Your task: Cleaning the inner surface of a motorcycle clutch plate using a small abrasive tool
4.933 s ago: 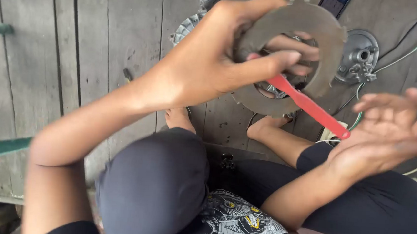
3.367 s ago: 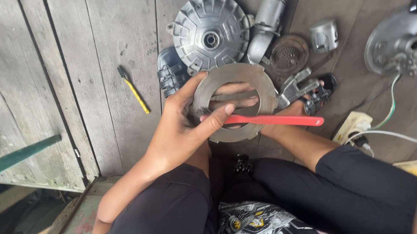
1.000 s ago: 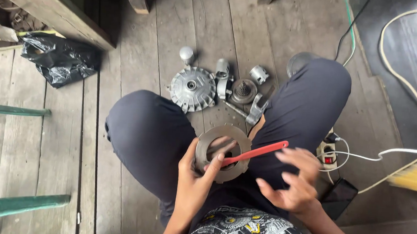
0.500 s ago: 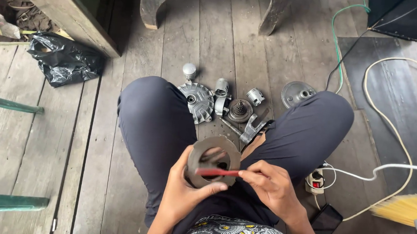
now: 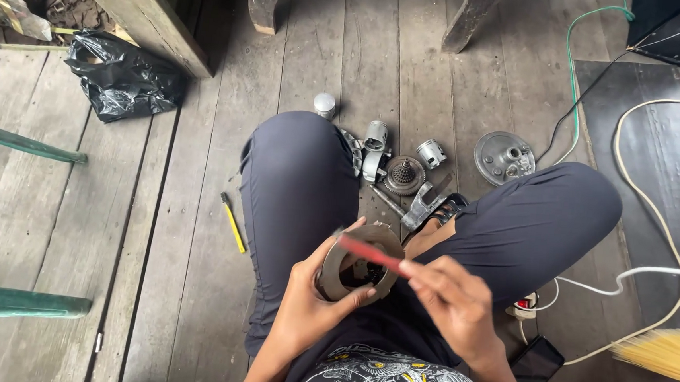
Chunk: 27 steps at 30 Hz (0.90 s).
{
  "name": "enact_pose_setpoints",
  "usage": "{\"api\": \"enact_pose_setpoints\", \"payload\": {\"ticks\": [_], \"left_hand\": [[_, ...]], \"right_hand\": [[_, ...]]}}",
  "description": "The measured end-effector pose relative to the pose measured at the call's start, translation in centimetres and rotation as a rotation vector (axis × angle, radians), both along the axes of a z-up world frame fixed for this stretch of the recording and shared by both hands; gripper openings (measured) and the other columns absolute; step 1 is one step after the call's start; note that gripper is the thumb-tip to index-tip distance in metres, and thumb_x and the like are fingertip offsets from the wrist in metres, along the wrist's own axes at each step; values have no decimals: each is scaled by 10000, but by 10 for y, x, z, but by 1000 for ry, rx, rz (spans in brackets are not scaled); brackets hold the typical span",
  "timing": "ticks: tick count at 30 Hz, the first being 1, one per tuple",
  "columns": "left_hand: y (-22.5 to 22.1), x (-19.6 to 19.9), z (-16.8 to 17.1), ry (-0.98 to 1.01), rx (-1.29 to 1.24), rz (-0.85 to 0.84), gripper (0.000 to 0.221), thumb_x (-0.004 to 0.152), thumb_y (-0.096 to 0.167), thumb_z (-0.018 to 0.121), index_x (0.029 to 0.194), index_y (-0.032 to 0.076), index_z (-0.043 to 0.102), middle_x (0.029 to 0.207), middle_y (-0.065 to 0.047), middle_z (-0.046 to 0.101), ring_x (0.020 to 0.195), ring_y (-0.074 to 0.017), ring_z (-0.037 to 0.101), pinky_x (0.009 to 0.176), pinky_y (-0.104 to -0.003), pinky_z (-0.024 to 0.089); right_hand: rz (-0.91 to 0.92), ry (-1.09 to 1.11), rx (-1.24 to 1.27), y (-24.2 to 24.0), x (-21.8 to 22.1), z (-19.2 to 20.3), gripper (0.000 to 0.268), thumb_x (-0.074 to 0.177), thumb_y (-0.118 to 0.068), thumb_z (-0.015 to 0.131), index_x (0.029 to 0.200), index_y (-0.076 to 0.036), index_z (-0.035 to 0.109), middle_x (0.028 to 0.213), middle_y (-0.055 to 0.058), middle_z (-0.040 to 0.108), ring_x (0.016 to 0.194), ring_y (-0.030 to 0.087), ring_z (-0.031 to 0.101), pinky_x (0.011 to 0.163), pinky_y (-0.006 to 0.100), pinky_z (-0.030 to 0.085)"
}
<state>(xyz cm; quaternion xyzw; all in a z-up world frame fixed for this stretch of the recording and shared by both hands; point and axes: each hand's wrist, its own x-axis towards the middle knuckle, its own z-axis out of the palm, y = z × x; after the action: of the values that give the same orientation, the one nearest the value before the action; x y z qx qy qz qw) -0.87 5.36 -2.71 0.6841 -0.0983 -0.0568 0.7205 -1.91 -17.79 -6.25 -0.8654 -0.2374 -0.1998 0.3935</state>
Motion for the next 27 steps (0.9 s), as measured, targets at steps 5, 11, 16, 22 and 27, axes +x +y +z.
{"api": "enact_pose_setpoints", "payload": {"ticks": [5, 11, 16, 22, 27], "left_hand": [[-1, -1, -4, -8, -86, 28, 672, 817, 66, 790, 1427, -20, 524, 1503, -142, 565, 1363, -213, 570, 1177, -338, 463], [0, -2, -5, 82, -178, 39, 774, 797, 94, 822, 1482, 5, 474, 1406, -158, 652, 1351, -257, 616, 1139, -335, 489], [0, -3, -6, 62, -89, 49, 819, 746, 126, 874, 1459, 2, 489, 1482, -124, 582, 1311, -188, 615, 1151, -316, 482], [0, -3, -4, 60, -42, 27, 851, 741, 165, 883, 1472, 9, 475, 1401, -124, 647, 1310, -218, 633, 1164, -330, 474], [-2, -4, -4, 49, -206, 15, 764, 862, 247, 782, 1473, -55, 437, 1548, -192, 488, 1411, -274, 525, 1163, -391, 504]], "right_hand": [[95, 92, 13, -2, 2, -2, 249, 979, -103, 646, 1216, -135, 713, 918, 39, 700, 682, 119, 648, 666, 246, 537], [267, 168, 66, 6, -1, 2, 270, 981, -69, 643, 1243, -95, 702, 905, 53, 656, 673, 130, 615, 611, 239, 495], [125, 122, 68, 4, 3, -3, 257, 992, -61, 631, 1242, -63, 689, 903, 62, 658, 681, 133, 593, 660, 248, 506], [197, 180, 99, 5, 1, -6, 257, 994, -70, 637, 1243, -79, 697, 914, 74, 663, 702, 150, 610, 658, 258, 503], [59, 131, 67, 4, 3, 0, 246, 1006, -59, 630, 1240, -95, 698, 946, 73, 678, 694, 148, 627, 684, 262, 523]]}}
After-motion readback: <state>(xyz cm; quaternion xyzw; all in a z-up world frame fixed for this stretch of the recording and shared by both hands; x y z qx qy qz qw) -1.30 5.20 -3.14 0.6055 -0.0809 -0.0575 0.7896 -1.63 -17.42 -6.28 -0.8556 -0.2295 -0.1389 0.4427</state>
